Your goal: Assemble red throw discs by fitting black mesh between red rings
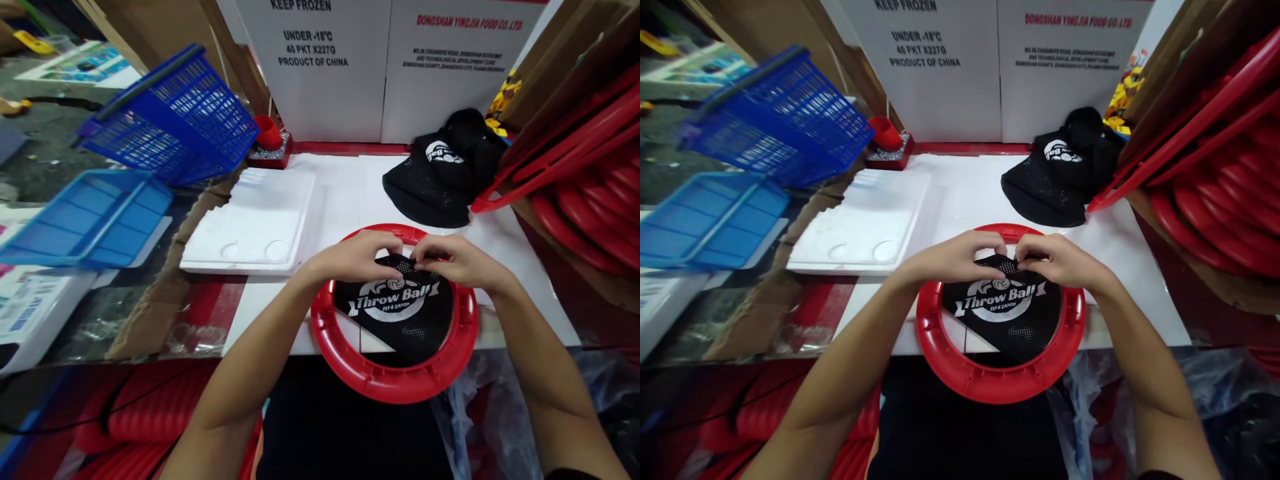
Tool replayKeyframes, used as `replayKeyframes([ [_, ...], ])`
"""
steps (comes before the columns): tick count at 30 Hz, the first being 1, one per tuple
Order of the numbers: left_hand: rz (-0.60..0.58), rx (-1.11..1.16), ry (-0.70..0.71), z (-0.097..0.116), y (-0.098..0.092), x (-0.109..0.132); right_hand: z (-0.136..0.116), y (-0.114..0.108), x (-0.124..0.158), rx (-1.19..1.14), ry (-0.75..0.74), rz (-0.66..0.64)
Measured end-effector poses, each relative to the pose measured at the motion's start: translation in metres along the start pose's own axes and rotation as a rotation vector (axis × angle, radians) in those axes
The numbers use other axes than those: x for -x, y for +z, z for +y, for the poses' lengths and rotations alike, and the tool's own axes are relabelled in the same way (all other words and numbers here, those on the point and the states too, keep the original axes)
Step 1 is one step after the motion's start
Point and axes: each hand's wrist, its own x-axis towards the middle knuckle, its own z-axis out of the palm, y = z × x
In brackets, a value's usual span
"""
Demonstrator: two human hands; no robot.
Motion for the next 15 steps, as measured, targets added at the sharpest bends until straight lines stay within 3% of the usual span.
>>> replayKeyframes([
  [2, -0.085, 0.34, -0.005, 0.01, -0.008, 0.008, -0.005, -0.002, 0.008, -0.163, 0.026, 0.046],
  [4, -0.179, 0.622, -0.015, 0.02, -0.013, 0.017, -0.013, -0.004, 0.017, -0.255, 0.04, -0.003],
  [7, -0.262, 0.782, -0.002, 0.028, -0.014, 0.024, -0.022, -0.008, 0.024, -0.222, 0.056, -0.114],
  [9, -0.163, 0.662, -0.033, 0.024, -0.013, 0.022, -0.023, -0.009, 0.022, -0.144, 0.088, -0.175],
  [12, 0.064, 0.267, -0.114, 0.008, -0.009, 0.014, -0.013, -0.004, 0.011, -0.009, 0.168, -0.203],
  [15, 0.084, -0.035, -0.154, -0.01, -0.002, 0.007, 0.002, 0.008, -0.004, 0.068, 0.223, -0.119],
])
